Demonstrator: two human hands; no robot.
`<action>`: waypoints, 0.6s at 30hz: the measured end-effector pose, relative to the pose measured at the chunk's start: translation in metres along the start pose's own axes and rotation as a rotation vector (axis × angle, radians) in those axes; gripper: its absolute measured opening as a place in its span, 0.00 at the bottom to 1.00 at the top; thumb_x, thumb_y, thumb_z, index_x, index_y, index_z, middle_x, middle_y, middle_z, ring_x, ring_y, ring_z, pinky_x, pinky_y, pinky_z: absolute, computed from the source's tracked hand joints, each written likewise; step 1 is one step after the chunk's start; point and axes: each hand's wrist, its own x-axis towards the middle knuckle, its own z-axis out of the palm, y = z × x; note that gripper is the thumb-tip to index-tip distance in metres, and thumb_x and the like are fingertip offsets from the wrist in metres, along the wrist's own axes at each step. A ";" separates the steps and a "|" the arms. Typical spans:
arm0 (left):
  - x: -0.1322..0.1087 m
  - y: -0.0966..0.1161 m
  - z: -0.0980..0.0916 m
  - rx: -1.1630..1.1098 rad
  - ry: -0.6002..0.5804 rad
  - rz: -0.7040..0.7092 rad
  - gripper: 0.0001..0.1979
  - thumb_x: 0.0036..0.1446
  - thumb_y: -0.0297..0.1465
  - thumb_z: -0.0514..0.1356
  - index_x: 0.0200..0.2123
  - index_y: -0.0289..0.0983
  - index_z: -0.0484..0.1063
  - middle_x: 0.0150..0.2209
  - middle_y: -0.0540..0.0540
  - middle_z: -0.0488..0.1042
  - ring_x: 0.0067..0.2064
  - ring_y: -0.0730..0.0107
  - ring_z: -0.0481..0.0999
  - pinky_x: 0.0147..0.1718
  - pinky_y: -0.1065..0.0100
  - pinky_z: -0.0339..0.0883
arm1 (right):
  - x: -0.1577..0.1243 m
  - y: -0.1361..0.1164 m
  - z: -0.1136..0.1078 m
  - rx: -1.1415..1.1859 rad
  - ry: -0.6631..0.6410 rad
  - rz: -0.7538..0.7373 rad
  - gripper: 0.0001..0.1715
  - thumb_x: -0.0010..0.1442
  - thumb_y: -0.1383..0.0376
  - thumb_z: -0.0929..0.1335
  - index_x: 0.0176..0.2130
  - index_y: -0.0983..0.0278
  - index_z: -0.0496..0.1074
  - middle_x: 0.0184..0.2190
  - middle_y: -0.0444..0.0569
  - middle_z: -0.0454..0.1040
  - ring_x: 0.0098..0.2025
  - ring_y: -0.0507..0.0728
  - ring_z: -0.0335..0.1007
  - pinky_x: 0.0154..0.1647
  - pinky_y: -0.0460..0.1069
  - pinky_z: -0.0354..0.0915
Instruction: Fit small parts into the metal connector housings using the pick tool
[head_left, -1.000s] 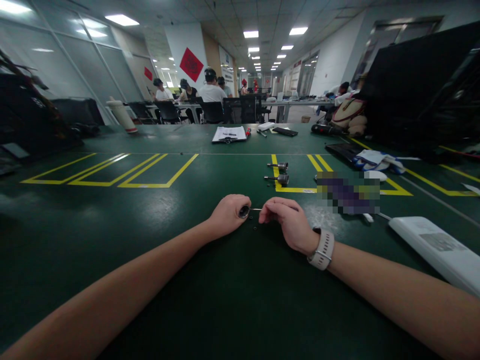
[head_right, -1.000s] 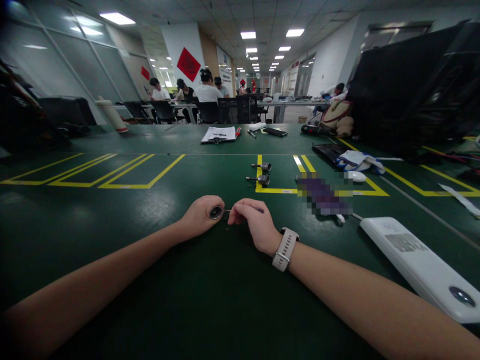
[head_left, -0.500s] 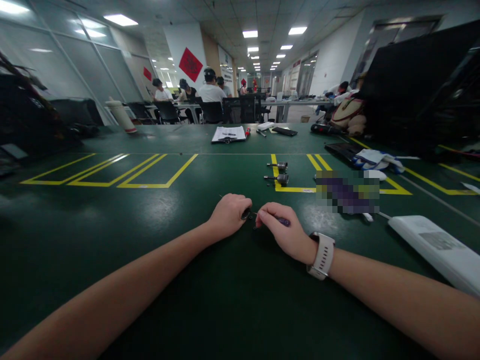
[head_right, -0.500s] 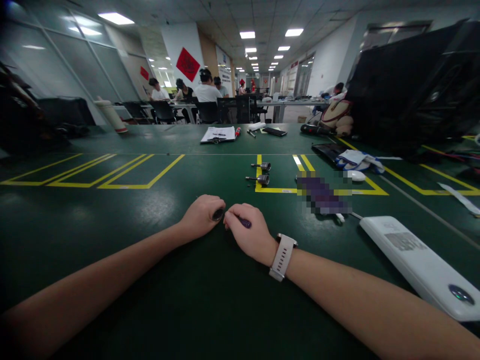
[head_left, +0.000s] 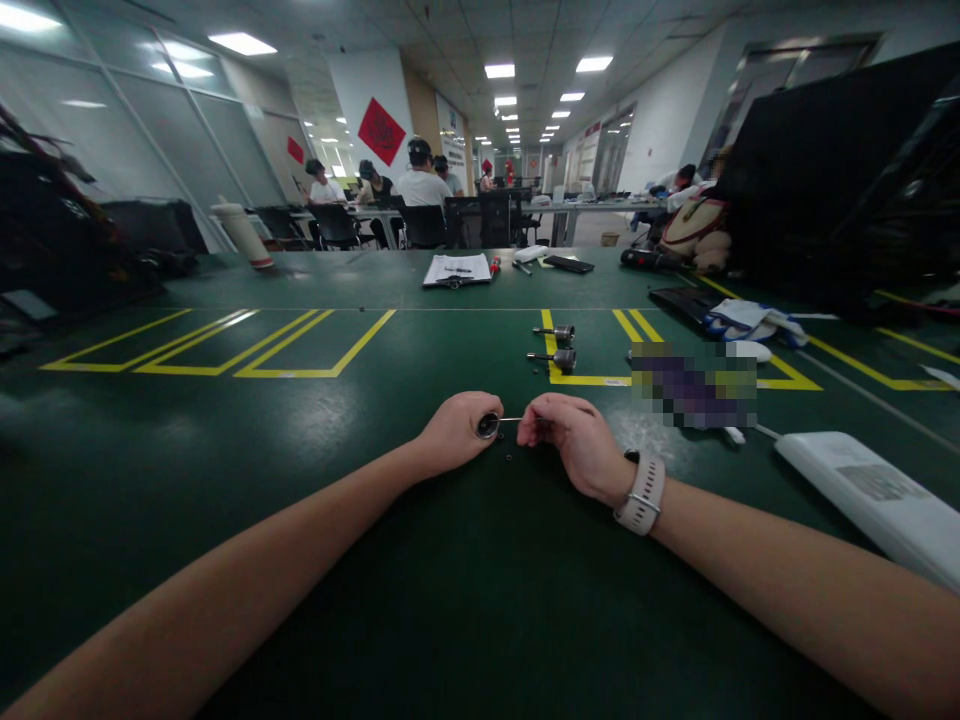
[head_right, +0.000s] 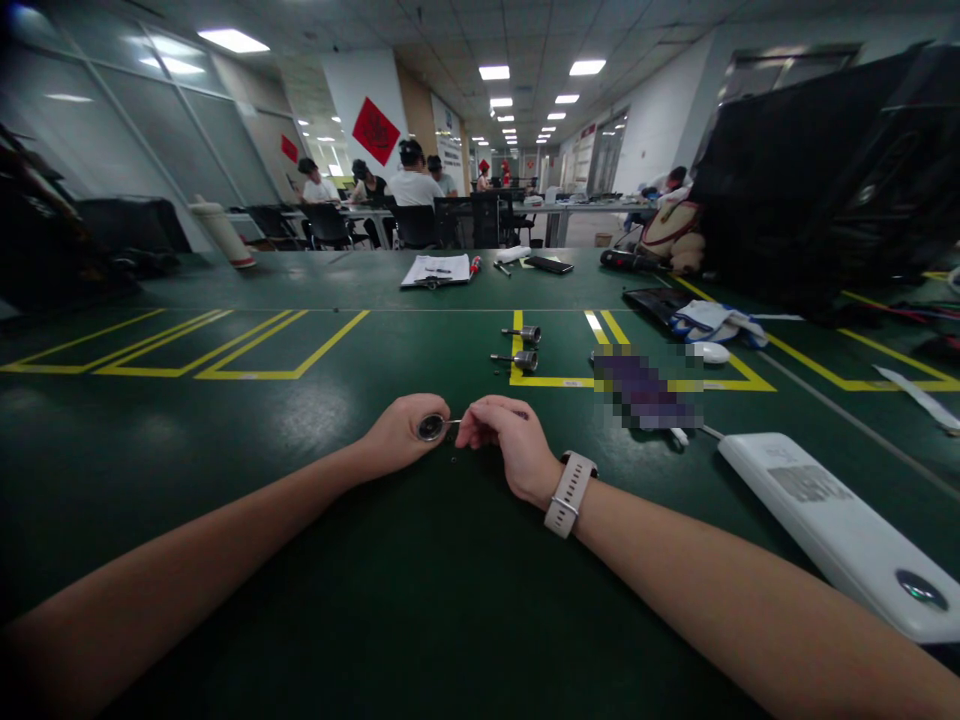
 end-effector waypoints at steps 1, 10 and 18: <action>0.000 0.000 0.000 0.013 0.005 -0.004 0.02 0.49 0.24 0.56 0.26 0.36 0.65 0.25 0.51 0.68 0.29 0.72 0.68 0.30 0.70 0.60 | -0.002 -0.001 0.001 -0.019 0.002 -0.020 0.15 0.57 0.64 0.61 0.23 0.64 0.69 0.21 0.46 0.70 0.27 0.53 0.65 0.31 0.50 0.61; -0.001 0.003 0.001 0.245 -0.008 0.053 0.04 0.52 0.25 0.54 0.26 0.35 0.66 0.25 0.48 0.68 0.29 0.68 0.67 0.31 0.67 0.59 | -0.012 -0.013 0.010 -0.320 -0.023 -0.134 0.14 0.56 0.68 0.63 0.21 0.63 0.71 0.22 0.44 0.70 0.28 0.53 0.64 0.35 0.50 0.58; 0.001 0.000 0.001 0.105 0.010 -0.007 0.03 0.48 0.22 0.55 0.26 0.35 0.65 0.25 0.50 0.68 0.29 0.69 0.67 0.32 0.68 0.60 | 0.003 0.000 -0.002 -0.001 -0.015 0.038 0.14 0.55 0.65 0.61 0.21 0.65 0.69 0.20 0.46 0.70 0.25 0.53 0.64 0.29 0.49 0.60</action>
